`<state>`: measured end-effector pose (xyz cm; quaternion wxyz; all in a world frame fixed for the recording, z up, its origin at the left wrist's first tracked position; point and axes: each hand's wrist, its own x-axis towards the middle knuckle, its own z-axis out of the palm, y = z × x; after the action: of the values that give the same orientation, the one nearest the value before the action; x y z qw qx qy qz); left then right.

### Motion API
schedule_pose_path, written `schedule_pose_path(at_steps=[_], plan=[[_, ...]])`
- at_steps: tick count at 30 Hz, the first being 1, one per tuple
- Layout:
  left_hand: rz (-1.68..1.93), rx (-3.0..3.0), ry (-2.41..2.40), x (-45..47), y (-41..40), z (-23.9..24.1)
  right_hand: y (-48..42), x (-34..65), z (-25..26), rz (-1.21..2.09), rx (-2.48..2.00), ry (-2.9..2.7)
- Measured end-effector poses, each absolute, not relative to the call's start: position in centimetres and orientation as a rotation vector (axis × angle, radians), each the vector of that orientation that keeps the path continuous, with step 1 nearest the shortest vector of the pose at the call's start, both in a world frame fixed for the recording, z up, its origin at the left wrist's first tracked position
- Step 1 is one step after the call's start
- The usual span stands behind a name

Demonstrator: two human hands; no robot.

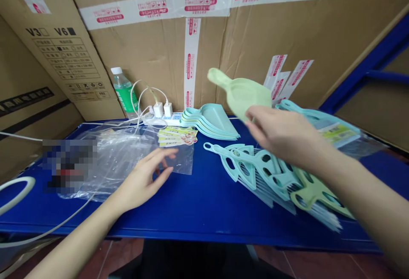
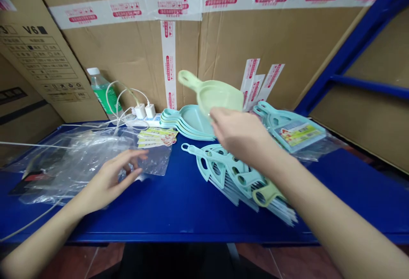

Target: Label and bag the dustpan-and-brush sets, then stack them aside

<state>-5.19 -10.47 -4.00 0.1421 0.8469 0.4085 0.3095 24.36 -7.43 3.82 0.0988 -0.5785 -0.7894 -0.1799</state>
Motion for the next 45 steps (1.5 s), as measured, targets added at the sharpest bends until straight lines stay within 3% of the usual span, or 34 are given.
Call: schedule_pose_path(at_steps=[3,6,14,22,39,45], plan=[[1.265,2.403,1.295,-5.3,-10.1,-4.5,-9.7,21.6,2.0,-0.624,-1.133,-2.539],[1.442,2.529,1.353,-5.5,-10.0,-4.2,-11.8,18.7,0.0,-0.586,-0.884,-2.613],[1.002,2.66,1.32,-6.3,-10.3,-3.7,-14.1,16.1,-3.5,-0.511,-0.777,-2.761],[0.611,2.397,1.357,-6.5,-10.2,-4.8,-15.5,16.2,-5.5,-0.391,-0.731,-2.864],[0.317,2.426,1.116,-7.9,-11.0,-3.7,-16.8,16.4,-5.3,-0.098,-0.612,-2.972],[0.345,2.398,1.191,-7.2,-10.9,-3.6,-16.1,20.3,-3.5,-0.071,-0.789,-2.663]])
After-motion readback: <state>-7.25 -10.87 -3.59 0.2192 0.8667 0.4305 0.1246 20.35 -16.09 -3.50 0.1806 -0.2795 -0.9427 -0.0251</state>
